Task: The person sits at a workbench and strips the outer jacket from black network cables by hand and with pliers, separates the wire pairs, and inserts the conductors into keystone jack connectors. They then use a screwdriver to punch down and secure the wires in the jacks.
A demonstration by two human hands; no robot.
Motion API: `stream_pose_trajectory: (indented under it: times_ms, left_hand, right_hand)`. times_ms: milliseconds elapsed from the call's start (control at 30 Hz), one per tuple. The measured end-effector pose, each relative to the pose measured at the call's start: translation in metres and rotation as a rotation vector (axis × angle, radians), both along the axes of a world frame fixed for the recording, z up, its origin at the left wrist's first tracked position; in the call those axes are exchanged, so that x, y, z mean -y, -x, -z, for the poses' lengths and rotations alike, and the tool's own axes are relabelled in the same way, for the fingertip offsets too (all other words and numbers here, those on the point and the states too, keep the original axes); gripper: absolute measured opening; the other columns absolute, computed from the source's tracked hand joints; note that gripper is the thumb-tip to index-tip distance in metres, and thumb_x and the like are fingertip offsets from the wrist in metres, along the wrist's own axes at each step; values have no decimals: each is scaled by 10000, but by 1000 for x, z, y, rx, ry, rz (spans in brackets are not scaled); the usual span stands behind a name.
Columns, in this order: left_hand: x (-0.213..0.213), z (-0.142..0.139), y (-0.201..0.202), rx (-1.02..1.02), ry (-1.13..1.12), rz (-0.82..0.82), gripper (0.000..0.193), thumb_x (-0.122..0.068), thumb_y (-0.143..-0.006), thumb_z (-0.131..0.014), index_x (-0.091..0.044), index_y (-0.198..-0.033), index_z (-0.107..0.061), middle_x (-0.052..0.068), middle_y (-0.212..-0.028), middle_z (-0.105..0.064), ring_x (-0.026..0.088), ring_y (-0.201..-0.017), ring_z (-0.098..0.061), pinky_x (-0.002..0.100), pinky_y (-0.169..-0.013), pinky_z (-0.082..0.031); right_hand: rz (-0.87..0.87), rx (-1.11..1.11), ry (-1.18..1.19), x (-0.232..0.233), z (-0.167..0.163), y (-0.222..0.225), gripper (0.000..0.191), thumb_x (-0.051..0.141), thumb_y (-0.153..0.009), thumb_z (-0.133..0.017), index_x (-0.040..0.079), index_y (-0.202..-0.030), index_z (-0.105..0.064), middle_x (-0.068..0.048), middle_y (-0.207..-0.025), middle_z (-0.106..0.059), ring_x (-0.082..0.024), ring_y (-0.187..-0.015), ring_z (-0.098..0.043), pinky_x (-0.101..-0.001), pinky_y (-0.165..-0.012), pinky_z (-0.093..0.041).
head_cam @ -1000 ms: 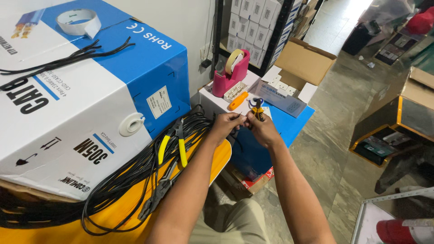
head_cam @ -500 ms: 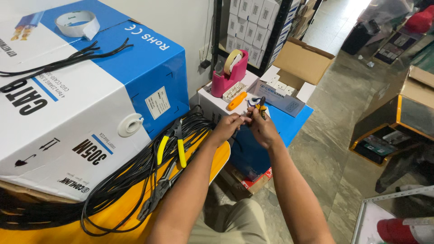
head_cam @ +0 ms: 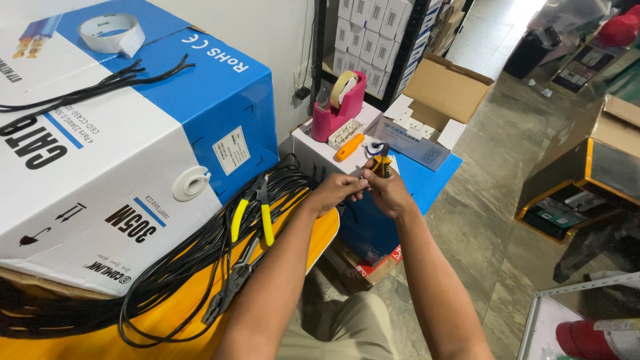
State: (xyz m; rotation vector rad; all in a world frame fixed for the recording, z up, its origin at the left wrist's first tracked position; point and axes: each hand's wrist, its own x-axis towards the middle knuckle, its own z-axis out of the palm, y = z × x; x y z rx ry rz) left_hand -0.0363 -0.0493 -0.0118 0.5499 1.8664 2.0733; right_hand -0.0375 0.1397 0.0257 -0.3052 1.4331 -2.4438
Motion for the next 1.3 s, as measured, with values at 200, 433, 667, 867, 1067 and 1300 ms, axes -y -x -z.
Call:
stream_pose_trajectory:
  times_ms: [200, 433, 667, 867, 1067, 1300]
  left_hand:
    - [-8, -9, -6, -401, 300, -344, 314, -312, -962, -704, -18, -1007, -807, 50, -792, -667, 98, -678, -602, 267, -631, -481]
    - [-1, -5, 5, -37, 82, -442, 335, -327, -1042, -658, -22, -1099, -784, 74, -764, -611, 102, -668, -542, 292, -606, -436]
    - [-4, -2, 13, 42, -429, -374, 323, -295, -981, -682, -23, -1143, -745, -27, -961, -702, 59, -802, -613, 222, -766, -500]
    - [-3, -6, 10, -79, -307, -512, 263, -211, -968, -776, 51, -968, -784, 53, -834, -693, 86, -760, -605, 234, -733, -467]
    - [-1, -26, 1, -52, -318, -463, 249, -180, -888, -783, 12, -1045, -789, 30, -863, -756, 70, -740, -610, 220, -716, -492]
    - [-1, -38, -5, -25, -312, -431, 251, -161, -887, -788, 25, -1055, -787, 3, -852, -721, 61, -740, -590, 219, -694, -480]
  right_hand:
    - [144, -35, -128, 7, 6, 7, 231, 65, -961, -699, 34, -1159, -584, -48, -985, -635, -160, -858, -611, -324, -779, -520]
    - [-18, 59, 17, 1, -6, 11, 265, 255, -1042, -518, 41, -1189, -576, -85, -1019, -633, -233, -980, -637, -399, -959, -519]
    - [-261, 91, -39, -23, -18, 6, 451, 350, -1064, -420, -6, -1276, -599, -116, -1032, -642, -242, -978, -608, -423, -939, -478]
    - [-314, 5, -197, -12, -29, -7, 474, 334, -1032, -442, -15, -1304, -611, -108, -1020, -650, -232, -976, -613, -387, -947, -481]
    - [-251, -159, -510, -5, -37, -17, 428, 371, -1030, -461, 30, -1211, -647, -83, -943, -630, -198, -935, -613, -318, -842, -453]
    - [-142, -237, -814, 1, -42, -24, 428, 405, -1028, -448, 47, -971, -674, -57, -865, -662, -167, -776, -506, -313, -721, -411]
